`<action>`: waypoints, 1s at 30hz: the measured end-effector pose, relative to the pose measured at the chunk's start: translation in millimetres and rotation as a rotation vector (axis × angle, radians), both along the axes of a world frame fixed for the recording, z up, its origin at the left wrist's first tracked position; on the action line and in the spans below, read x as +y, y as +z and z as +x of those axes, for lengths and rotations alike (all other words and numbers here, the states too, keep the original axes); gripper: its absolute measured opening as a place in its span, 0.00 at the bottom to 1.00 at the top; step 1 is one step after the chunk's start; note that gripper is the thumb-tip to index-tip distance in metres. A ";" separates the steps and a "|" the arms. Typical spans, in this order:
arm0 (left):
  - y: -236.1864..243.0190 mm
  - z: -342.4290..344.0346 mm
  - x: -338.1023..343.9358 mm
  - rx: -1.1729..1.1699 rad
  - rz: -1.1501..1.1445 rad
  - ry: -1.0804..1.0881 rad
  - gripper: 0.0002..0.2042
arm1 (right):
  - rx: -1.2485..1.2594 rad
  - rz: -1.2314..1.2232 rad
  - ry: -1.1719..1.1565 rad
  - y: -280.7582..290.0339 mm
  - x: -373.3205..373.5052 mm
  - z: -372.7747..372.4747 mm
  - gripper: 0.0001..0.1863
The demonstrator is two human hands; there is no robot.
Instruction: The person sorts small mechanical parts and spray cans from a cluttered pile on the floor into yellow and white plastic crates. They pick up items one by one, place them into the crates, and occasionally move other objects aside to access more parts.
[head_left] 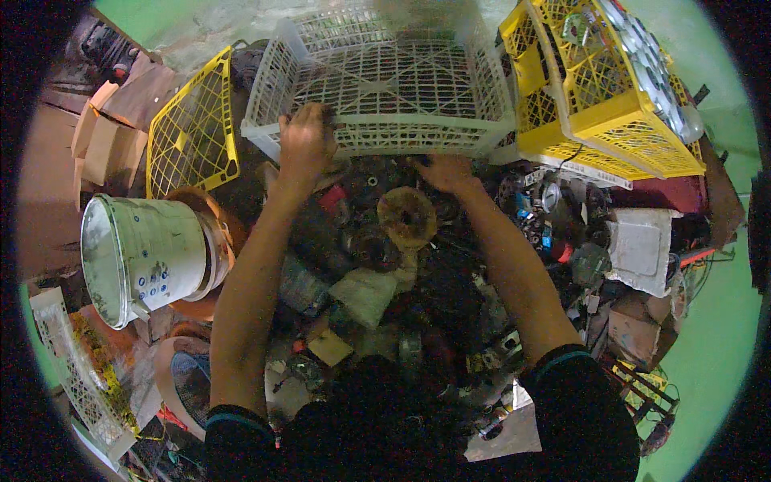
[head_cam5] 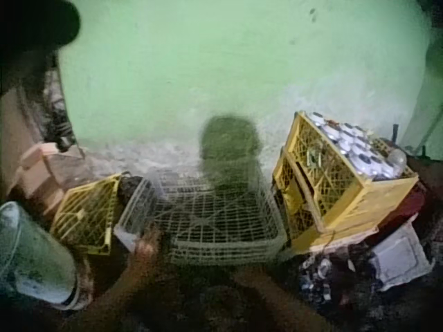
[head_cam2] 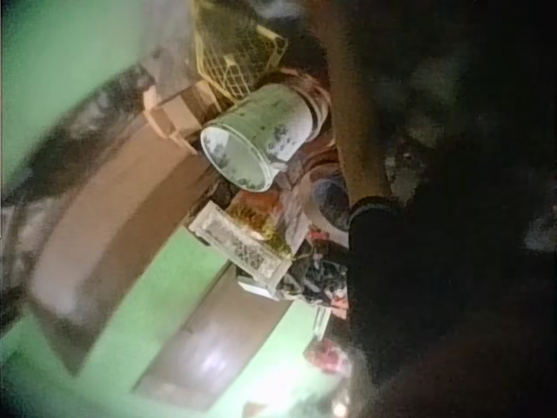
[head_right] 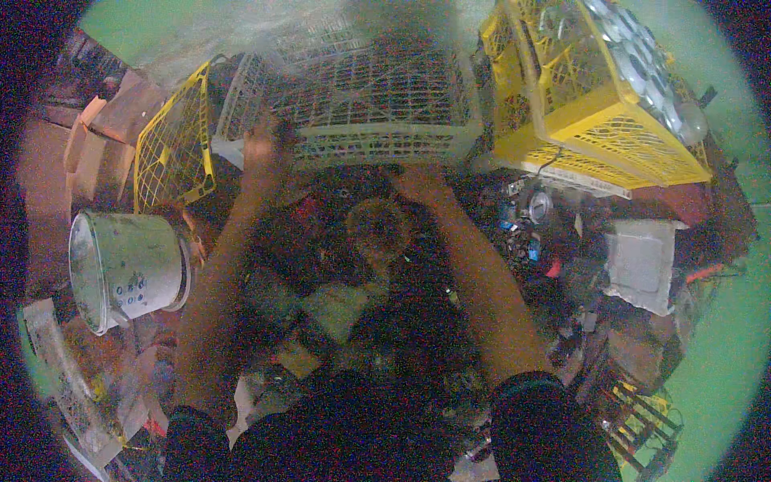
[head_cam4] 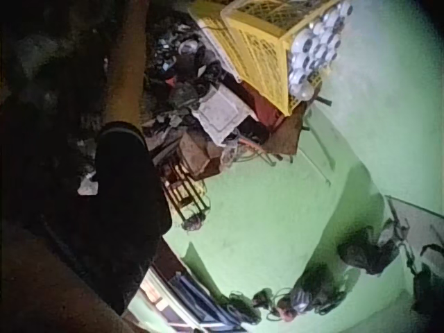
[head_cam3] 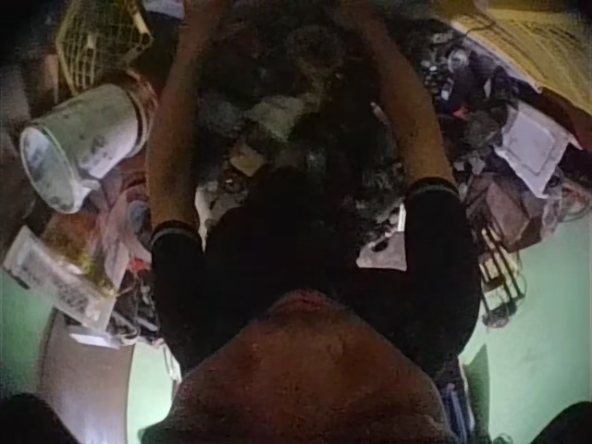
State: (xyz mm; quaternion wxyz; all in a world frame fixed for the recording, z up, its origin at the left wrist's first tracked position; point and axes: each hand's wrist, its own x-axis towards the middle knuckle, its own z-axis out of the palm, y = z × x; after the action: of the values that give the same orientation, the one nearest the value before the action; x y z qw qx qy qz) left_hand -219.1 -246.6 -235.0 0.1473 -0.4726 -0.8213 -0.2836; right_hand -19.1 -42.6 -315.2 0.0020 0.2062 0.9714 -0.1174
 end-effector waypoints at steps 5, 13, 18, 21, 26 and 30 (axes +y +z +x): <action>1.4 5.8 4.2 -0.038 -0.037 -0.045 0.23 | -0.200 -0.180 -0.001 22.2 7.1 5.8 0.34; -2.5 12.6 4.8 -0.158 -0.214 0.054 0.23 | -0.319 -0.084 0.065 31.1 -5.4 31.8 0.35; -6.4 16.3 18.1 -0.123 -0.291 -0.024 0.23 | -0.286 -0.066 0.074 13.2 -7.9 58.8 0.36; -35.3 16.1 18.6 0.030 -0.333 -0.028 0.20 | -0.300 -0.064 0.113 19.8 -21.1 62.3 0.36; -21.1 19.6 23.4 -0.136 -0.497 -0.103 0.16 | -0.314 -0.090 0.084 50.9 -40.3 67.3 0.34; -31.6 42.3 34.1 0.043 -0.195 -0.232 0.15 | -0.284 -0.008 0.101 38.7 -45.8 80.0 0.32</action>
State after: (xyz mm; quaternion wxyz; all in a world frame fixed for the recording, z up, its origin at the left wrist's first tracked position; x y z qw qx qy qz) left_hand -176.7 -212.4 -266.5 0.0844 -0.5824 -0.7815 -0.2072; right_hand 60.9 -88.5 -276.5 0.1460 0.1716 0.9700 -0.0908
